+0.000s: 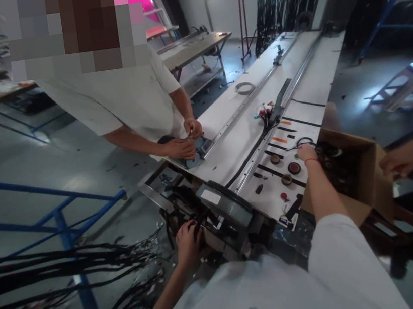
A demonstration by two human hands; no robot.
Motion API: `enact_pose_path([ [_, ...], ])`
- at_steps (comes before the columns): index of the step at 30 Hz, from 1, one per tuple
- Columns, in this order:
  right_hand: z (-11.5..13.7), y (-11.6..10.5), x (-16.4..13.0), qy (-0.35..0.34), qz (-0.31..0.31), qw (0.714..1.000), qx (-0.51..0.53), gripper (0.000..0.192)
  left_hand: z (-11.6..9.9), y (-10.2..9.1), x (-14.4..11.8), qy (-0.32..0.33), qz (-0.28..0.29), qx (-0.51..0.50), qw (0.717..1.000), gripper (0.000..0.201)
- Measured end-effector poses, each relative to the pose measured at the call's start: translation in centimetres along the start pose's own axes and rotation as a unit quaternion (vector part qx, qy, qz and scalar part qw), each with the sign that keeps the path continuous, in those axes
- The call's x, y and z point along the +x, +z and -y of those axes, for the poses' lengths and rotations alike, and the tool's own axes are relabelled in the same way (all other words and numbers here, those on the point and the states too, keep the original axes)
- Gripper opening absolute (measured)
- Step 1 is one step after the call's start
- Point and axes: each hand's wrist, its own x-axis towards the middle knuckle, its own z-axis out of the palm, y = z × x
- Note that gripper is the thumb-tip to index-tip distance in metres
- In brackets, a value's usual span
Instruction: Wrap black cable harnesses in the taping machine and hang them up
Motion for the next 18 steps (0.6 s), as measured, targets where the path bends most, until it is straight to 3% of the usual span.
enact_pose_path([
  [5,-1.5,1.5,1.7,-0.010,0.030,0.999,-0.042,0.034,0.1,-0.2,-1.1,-0.042,-0.001,-0.013,0.999,0.029],
  [9,-1.8,3.8,0.5,0.009,0.039,0.996,-0.075,0.041,-0.3,-0.3,-1.3,-0.069,-0.006,-0.014,0.997,0.028],
  [13,-1.9,4.2,-0.6,0.013,0.039,0.995,-0.091,0.050,-0.9,-1.8,-0.6,-0.085,0.008,-0.019,0.996,0.028],
  [18,-1.7,4.2,-1.8,0.018,0.049,0.996,-0.070,0.060,-2.2,-6.7,0.6,-0.138,0.161,-0.126,0.969,0.030],
])
